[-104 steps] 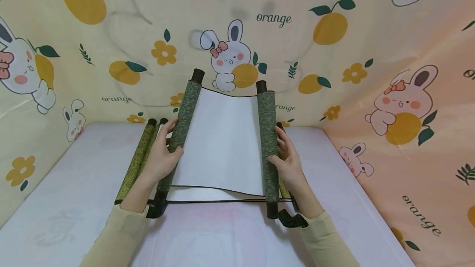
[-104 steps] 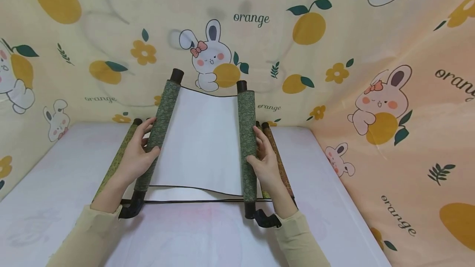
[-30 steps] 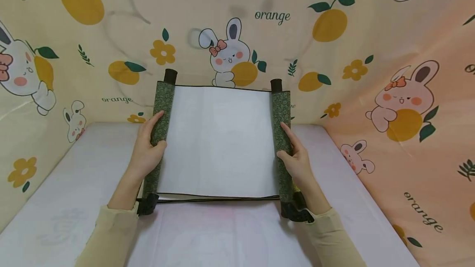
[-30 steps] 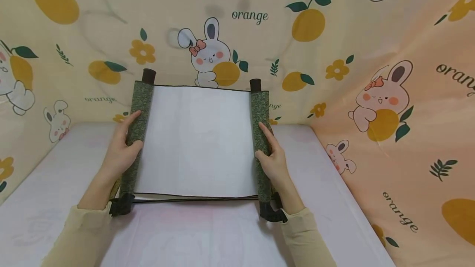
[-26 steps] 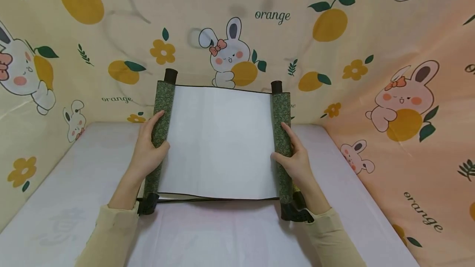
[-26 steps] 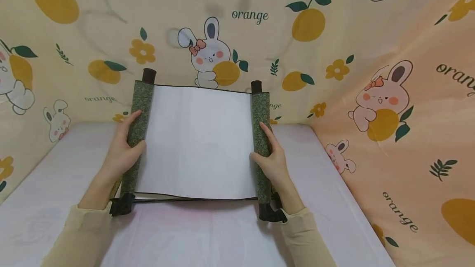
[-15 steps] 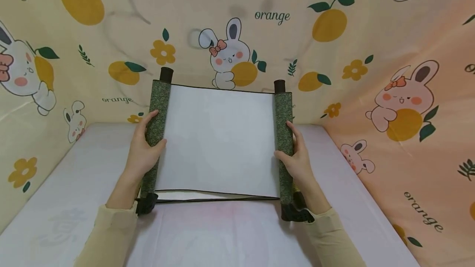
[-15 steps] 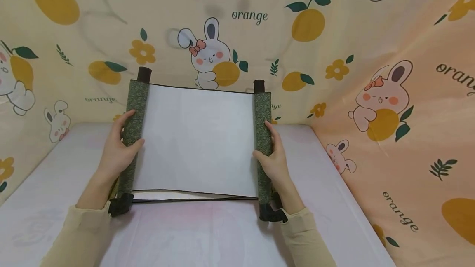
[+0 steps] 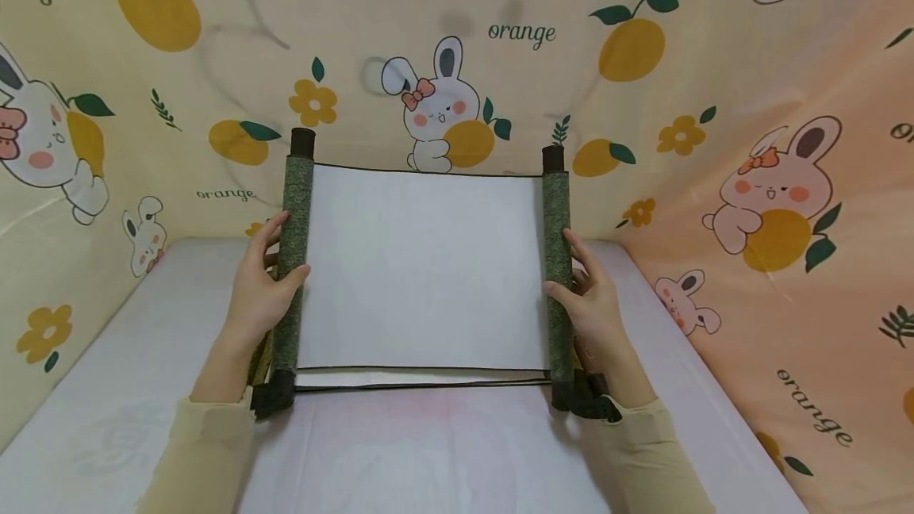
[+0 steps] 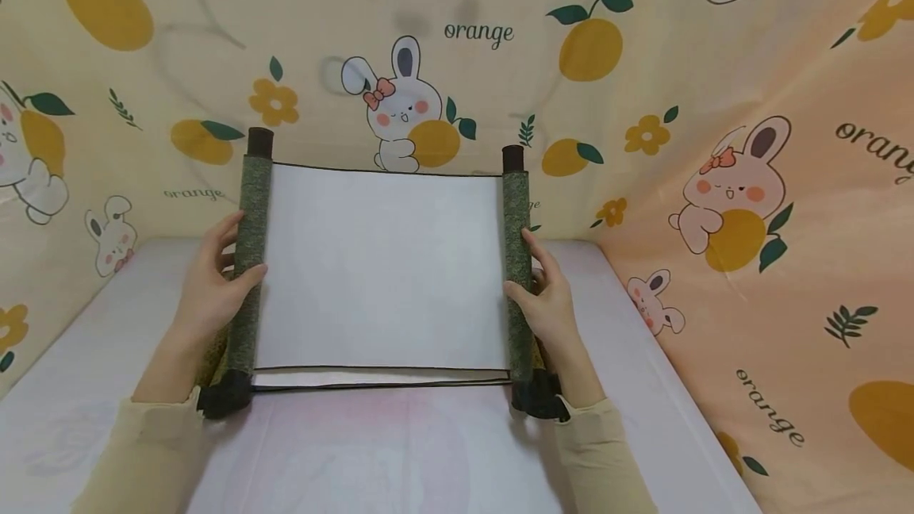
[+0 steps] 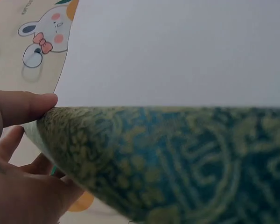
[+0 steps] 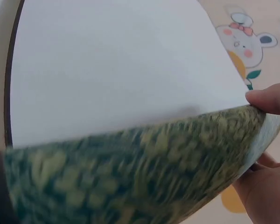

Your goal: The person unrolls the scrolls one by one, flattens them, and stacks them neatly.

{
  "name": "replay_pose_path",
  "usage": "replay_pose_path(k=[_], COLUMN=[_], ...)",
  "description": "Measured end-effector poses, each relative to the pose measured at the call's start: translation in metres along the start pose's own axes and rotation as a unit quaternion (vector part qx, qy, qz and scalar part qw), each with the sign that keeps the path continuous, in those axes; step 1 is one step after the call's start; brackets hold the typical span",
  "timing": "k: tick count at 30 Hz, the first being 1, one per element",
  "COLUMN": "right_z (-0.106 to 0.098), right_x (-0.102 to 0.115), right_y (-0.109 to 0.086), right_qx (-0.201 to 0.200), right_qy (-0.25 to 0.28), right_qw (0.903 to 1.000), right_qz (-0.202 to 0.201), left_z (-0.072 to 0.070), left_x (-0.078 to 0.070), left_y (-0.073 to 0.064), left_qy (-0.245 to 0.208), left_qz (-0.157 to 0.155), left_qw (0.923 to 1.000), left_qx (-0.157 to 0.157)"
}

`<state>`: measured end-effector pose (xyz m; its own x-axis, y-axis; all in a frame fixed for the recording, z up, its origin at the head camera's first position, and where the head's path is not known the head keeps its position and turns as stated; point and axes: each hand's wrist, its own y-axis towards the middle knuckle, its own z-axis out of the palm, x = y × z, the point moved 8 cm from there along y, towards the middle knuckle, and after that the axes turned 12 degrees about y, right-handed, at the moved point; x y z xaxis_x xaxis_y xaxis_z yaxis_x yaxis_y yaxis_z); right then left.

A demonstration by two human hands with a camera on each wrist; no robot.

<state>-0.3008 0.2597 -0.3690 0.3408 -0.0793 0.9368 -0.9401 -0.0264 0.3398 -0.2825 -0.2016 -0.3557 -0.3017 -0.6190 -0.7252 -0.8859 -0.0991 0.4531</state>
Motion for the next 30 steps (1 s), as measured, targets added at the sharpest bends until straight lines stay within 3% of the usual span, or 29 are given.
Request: replay_pose_path(k=[11,23,30], right_z=[-0.007,-0.007,-0.012], right_x=[0.000,-0.003,-0.007], right_y=[0.000,0.002,0.002], right_qx=[-0.016,-0.054,-0.040], right_qy=[-0.005,0.003,-0.006], right_qw=[0.9999,0.9985,0.9991], right_qz=[0.004,-0.010,0.009], left_z=[-0.005,-0.008,-0.012], left_x=[0.003,0.004,0.009], left_y=[-0.002,0.000,0.000], left_qy=[-0.009,0.014,0.024], left_qz=[0.006,0.001,-0.012], left_qw=[0.9997,0.9999,0.9996], left_qx=[0.021,0.001,-0.002])
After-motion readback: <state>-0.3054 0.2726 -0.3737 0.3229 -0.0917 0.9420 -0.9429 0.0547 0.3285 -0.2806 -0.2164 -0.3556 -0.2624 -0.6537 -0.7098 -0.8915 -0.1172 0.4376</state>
